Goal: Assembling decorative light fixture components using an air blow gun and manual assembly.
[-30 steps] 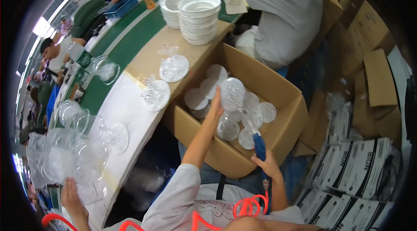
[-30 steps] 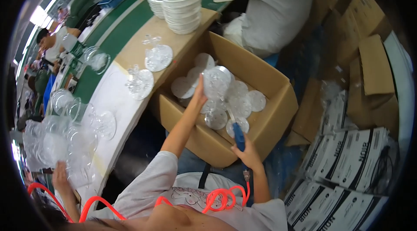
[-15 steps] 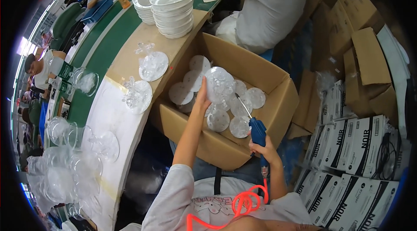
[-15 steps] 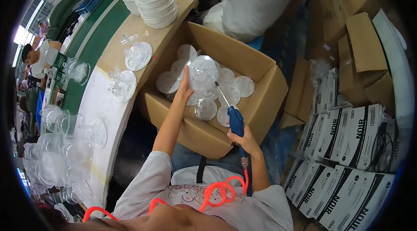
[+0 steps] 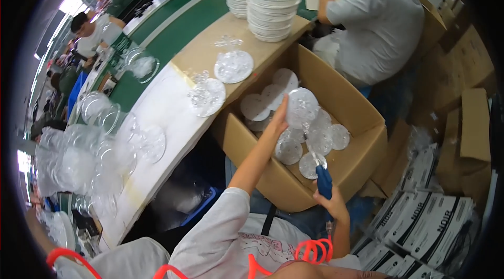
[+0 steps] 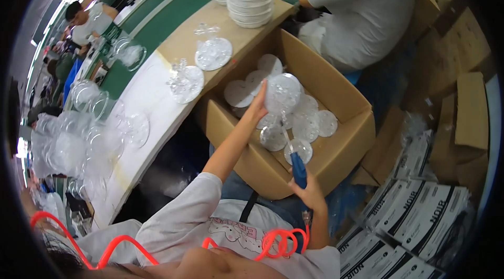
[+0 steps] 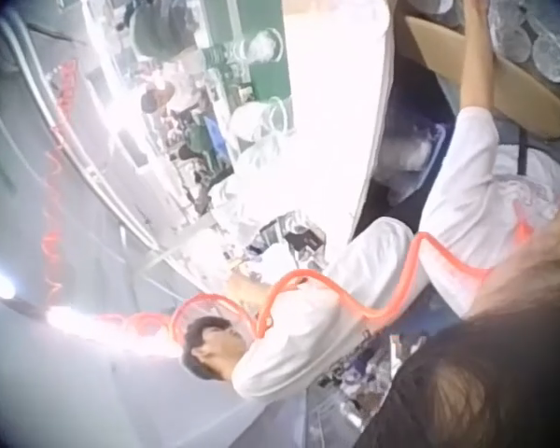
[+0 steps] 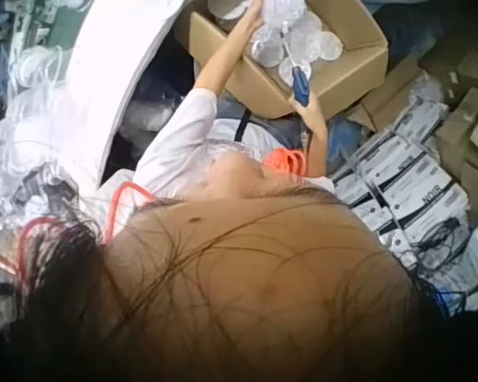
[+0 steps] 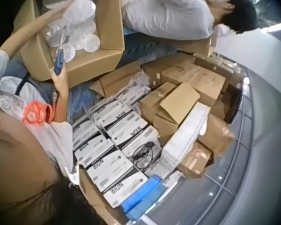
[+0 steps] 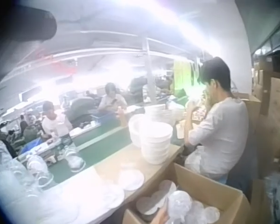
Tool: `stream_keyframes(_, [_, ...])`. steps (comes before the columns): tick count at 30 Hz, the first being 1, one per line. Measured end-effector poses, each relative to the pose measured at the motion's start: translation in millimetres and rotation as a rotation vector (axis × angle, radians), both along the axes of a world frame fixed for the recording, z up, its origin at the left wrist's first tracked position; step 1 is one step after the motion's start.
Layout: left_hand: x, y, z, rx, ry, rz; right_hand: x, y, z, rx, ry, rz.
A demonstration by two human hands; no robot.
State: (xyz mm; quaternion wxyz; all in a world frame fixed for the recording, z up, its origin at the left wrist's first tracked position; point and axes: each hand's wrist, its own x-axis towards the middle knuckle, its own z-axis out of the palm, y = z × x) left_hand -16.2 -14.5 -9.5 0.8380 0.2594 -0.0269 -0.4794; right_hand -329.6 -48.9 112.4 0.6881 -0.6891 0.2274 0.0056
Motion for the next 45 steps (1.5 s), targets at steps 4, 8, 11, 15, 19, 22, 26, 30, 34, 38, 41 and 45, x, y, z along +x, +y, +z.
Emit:
stream_keyframes(4, [-25,-8,17,0.054,-0.007,-0.011,9,-3,6,0.064,0.172,-0.055])
stream_keyframes(8, [-25,-13,-3,0.205,-0.057,0.012,0,7,-18,0.015,0.020,0.026])
stream_keyframes(11, [-18,-10,-11,0.102,-0.055,0.064,8,18,-2,0.013,0.027,-0.079])
stream_keyframes(15, [-2,-3,-20,-0.045,0.075,0.129,-3,18,6,-0.027,0.004,-0.131])
stream_keyframes(19, [9,1,-28,-0.050,0.062,0.159,-8,6,10,0.012,0.030,-0.227])
stream_keyframes(22, [3,-4,-19,0.061,0.052,0.099,-11,0,10,0.000,0.028,-0.250])
stream_keyframes(26, [1,-2,-16,0.047,0.040,0.101,-8,7,10,-0.112,-0.014,-0.083])
stream_keyframes(30, [-1,-1,-13,0.031,0.112,0.090,-10,-1,14,-0.046,0.032,-0.169])
stream_keyframes(34, [0,0,-18,-0.006,0.081,0.106,-2,-6,16,-0.235,0.039,-0.166])
stream_keyframes(38, [-2,-4,-15,-0.014,0.091,0.121,5,3,22,-0.265,0.000,0.012])
stream_keyframes(41, [6,4,-14,-0.078,0.093,0.159,5,9,8,-0.280,0.004,0.063])
stream_keyframes(45, [1,11,12,-0.058,0.036,0.185,23,7,-16,-0.240,0.120,0.141])
